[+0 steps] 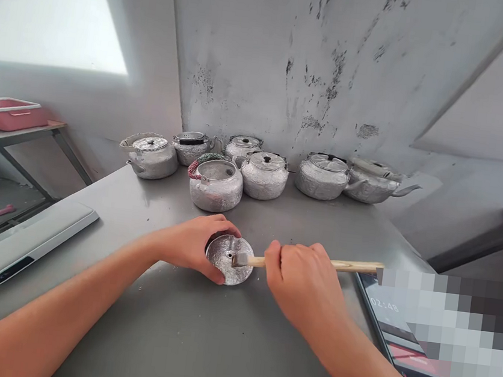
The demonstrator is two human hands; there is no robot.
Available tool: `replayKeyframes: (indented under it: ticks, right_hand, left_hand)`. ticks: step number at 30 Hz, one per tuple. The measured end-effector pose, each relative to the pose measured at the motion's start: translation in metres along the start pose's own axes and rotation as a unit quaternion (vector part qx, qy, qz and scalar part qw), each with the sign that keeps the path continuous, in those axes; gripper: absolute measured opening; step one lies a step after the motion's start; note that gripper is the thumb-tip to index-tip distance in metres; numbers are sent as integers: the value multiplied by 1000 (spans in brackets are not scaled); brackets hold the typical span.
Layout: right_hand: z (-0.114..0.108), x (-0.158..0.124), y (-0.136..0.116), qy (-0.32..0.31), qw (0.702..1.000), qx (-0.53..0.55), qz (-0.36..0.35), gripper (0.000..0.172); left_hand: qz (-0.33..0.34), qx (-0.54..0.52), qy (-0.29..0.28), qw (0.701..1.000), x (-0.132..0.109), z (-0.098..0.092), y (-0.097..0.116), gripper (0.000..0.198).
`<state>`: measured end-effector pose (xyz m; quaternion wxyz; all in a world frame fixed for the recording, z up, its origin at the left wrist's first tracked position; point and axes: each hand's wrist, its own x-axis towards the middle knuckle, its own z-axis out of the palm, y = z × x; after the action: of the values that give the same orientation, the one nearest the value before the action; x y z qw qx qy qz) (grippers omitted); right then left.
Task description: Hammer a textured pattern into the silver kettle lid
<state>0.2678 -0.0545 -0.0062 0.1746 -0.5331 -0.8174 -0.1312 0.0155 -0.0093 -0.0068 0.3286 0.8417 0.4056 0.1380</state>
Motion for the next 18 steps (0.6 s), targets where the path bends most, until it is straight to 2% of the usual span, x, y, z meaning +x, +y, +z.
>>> replayKeyframes:
  ticks: [8,11,14,18]
  right_hand:
    - [-3,2,-5,-108,990,-89,6,26]
    - [0,-1,-2,-118,988,-96,11,24]
    - [2,-5,3,-122,989,-83,-15,19]
    - [5,-8,4,-129,989,-74,-22,20]
  left_hand:
    - [-12,-4,-3,1000,-1,0,0,77]
    - [-19,-8,-5,1000,-1,0,1,77]
    - [-16,-4,-5,1000,0,0,1,78]
    - [-15,-4,-4,1000,0,0,1,78]
